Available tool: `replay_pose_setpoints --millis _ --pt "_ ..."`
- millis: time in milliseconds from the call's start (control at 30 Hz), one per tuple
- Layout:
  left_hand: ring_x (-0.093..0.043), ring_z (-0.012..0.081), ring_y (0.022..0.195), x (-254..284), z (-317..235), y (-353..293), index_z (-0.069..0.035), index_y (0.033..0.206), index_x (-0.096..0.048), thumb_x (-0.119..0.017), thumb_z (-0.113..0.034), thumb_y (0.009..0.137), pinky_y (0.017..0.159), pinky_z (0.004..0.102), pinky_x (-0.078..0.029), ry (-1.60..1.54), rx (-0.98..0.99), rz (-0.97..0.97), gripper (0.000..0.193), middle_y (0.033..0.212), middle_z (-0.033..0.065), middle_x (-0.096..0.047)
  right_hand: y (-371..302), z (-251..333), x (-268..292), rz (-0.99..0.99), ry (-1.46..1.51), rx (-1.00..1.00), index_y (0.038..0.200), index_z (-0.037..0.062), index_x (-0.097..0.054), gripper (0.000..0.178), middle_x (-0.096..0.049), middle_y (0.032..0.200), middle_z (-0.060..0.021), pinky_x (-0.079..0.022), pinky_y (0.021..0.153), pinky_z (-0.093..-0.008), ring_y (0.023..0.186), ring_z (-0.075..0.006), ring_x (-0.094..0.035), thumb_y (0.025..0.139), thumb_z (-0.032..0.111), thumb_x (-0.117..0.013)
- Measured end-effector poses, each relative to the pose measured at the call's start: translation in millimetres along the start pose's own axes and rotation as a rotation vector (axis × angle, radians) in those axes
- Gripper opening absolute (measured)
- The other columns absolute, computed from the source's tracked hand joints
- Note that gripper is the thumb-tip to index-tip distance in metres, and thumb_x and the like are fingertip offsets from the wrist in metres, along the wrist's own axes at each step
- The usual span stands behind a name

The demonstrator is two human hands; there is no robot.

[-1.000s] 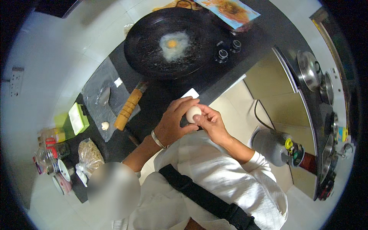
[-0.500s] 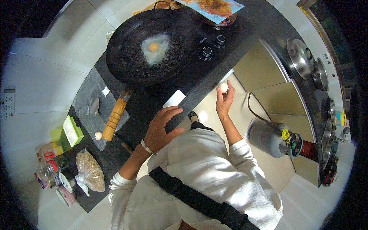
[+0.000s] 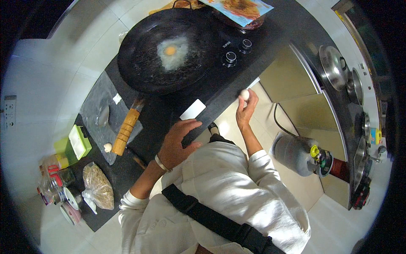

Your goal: The person adds a white powder to a hot pan, then scoops a batter-like mixture from a bowl into the pan using a spatula. They crack two eggs into the pan and cook them, discarding the shells into a yellow tray.

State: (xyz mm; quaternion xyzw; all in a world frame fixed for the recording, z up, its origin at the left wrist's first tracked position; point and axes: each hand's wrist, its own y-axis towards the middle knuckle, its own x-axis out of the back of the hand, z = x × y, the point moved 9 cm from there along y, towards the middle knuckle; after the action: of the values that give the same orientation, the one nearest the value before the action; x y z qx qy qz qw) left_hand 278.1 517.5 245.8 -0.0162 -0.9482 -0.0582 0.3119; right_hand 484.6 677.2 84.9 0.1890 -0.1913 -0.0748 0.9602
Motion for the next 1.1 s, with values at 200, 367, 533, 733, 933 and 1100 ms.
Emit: replay_pose_setpoints --millis 200,367,533,733,933,1100 --pt "-0.051 0.0295 0.109 -4 -2 1 -0.010 0.117 -0.053 -0.071 -0.021 0.071 0.092 0.0384 -0.042 -0.003 -0.036 -0.001 0.050 0.120 0.0126 -0.052 1 -7 1 0.007 0.023 -0.001 0.121 0.0044 -0.045 0.039 -0.043 0.120 -0.0178 -0.045 0.080 -0.0329 0.104 -0.0282 -0.047 0.085 0.011 -0.058" --pt "-0.051 0.0300 0.110 -6 -6 1 -0.010 0.117 -0.054 -0.071 -0.021 0.071 0.093 0.0391 -0.041 0.014 -0.048 -0.003 0.050 0.119 0.0127 -0.053 6 -1 1 0.034 -0.048 0.051 0.122 0.0046 -0.045 0.040 -0.043 0.120 -0.0177 -0.045 0.078 -0.0324 0.105 -0.0274 -0.047 0.085 0.010 -0.059" --pt "-0.051 0.0296 0.109 -6 -6 0 -0.010 0.116 -0.054 -0.072 -0.020 0.070 0.093 0.0391 -0.041 0.002 -0.024 0.001 0.050 0.120 0.0123 -0.053 10 10 7 -0.011 -0.101 0.128 0.123 0.0058 -0.045 0.040 -0.042 0.122 -0.0174 -0.046 0.077 -0.0328 0.106 -0.0277 -0.047 0.085 0.010 -0.058" --pt "-0.051 0.0288 0.109 -6 -8 0 -0.010 0.116 -0.055 -0.072 -0.020 0.070 0.092 0.0380 -0.043 -0.015 -0.001 0.009 0.050 0.121 0.0120 -0.052 12 13 5 -0.002 -0.065 0.130 0.123 0.0055 -0.045 0.041 -0.042 0.121 -0.0177 -0.046 0.078 -0.0331 0.106 -0.0282 -0.047 0.084 0.008 -0.058" --pt "-0.051 0.0287 0.109 -7 -9 2 -0.010 0.117 -0.054 -0.072 -0.020 0.072 0.088 0.0376 -0.046 0.008 -0.019 0.027 0.050 0.122 0.0121 -0.051 14 8 4 0.034 -0.075 0.103 0.125 0.0055 -0.044 0.042 -0.042 0.122 -0.0183 -0.046 0.079 -0.0338 0.106 -0.0290 -0.047 0.085 0.007 -0.058" --pt "-0.052 0.0293 0.108 -6 -11 5 -0.010 0.116 -0.054 -0.072 -0.020 0.072 0.088 0.0378 -0.046 -0.049 -0.010 0.010 0.049 0.121 0.0123 -0.051 17 10 7 0.045 -0.091 0.102 0.124 0.0042 -0.045 0.042 -0.043 0.120 -0.0180 -0.047 0.075 -0.0311 0.104 -0.0276 -0.047 0.084 0.006 -0.059"
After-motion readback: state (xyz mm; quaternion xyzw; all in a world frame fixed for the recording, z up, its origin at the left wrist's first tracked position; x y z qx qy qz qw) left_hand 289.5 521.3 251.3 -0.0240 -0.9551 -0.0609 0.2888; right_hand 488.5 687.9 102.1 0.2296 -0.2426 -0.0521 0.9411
